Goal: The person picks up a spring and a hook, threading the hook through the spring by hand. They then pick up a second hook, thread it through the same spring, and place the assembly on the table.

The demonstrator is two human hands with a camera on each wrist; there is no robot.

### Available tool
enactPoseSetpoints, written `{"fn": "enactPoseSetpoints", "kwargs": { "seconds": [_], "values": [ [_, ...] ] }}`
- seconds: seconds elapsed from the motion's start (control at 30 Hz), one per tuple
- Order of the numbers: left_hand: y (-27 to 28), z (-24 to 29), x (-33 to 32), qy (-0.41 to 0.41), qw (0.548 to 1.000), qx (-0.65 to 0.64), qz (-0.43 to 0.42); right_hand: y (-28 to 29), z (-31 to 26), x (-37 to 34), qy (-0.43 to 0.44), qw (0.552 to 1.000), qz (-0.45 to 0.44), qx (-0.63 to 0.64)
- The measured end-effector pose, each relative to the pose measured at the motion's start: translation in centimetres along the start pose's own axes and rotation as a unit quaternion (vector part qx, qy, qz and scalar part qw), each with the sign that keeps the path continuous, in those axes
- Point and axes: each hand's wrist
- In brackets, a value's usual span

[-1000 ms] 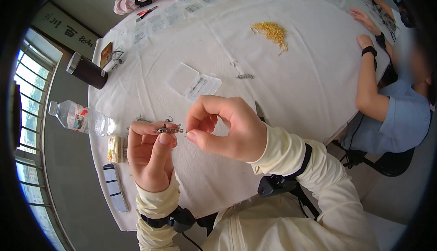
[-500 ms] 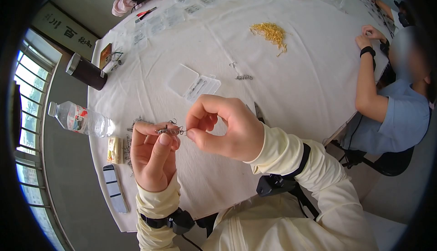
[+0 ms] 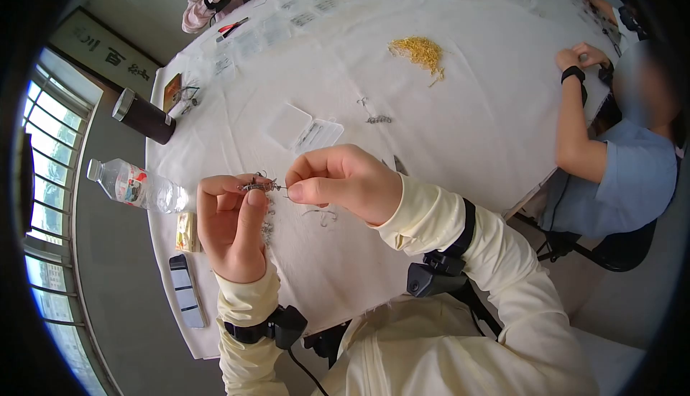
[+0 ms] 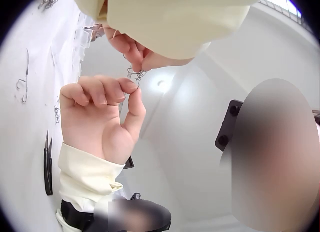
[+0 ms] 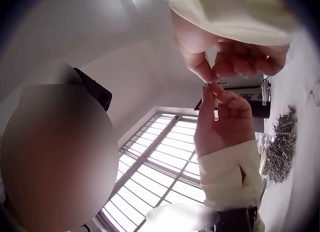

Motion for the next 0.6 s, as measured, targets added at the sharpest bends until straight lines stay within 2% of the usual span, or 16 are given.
{"fn": "enactPoseSetpoints", "kwargs": {
  "seconds": [0.17, 0.23, 0.27, 0.33, 0.37, 0.43, 0.47, 0.53, 0.6],
  "values": [
    [0.2, 2.6, 1.4, 0.028, 0.999, 0.004, -0.035, 0.1, -0.9, 0.0, 0.031, 0.999, 0.009, 0.005],
    [0.4, 3.8, 2.1, 0.027, 0.998, -0.002, -0.05, -0.3, -1.7, -0.5, 0.071, 0.995, 0.06, -0.045],
    [0.6, 4.4, 2.4, 0.053, 0.996, -0.005, -0.071, -0.5, -2.2, -0.7, 0.072, 0.995, 0.056, -0.046],
    [1.3, 5.4, 2.7, 0.111, 0.988, -0.013, -0.104, -0.9, -3.1, -1.1, 0.133, 0.984, 0.064, -0.103],
    [1.4, 5.8, 2.9, 0.109, 0.989, -0.012, -0.103, -1.1, -3.6, -1.4, 0.134, 0.984, 0.062, -0.103],
    [1.6, 6.3, 3.3, 0.131, 0.983, 0.014, -0.13, -1.4, -4.6, -1.8, 0.174, 0.957, 0.071, -0.221],
    [1.7, 6.4, 3.4, 0.13, 0.983, 0.014, -0.13, -1.4, -4.8, -1.8, 0.174, 0.957, 0.071, -0.222],
    [1.8, 6.4, 3.4, 0.115, 0.981, 0.055, -0.148, -1.6, -5.3, -1.8, 0.262, 0.906, 0.056, -0.327],
    [1.8, 6.6, 3.4, 0.114, 0.98, 0.065, -0.147, -2.1, -5.6, -2.0, 0.286, 0.889, 0.056, -0.352]
  ]
}}
Point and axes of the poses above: each hand's wrist, its own x-axis towards the middle knuckle, its own y-axis out of the back of the hand, z = x × y, and after that the axes turned 1 degree about -y, right-handed
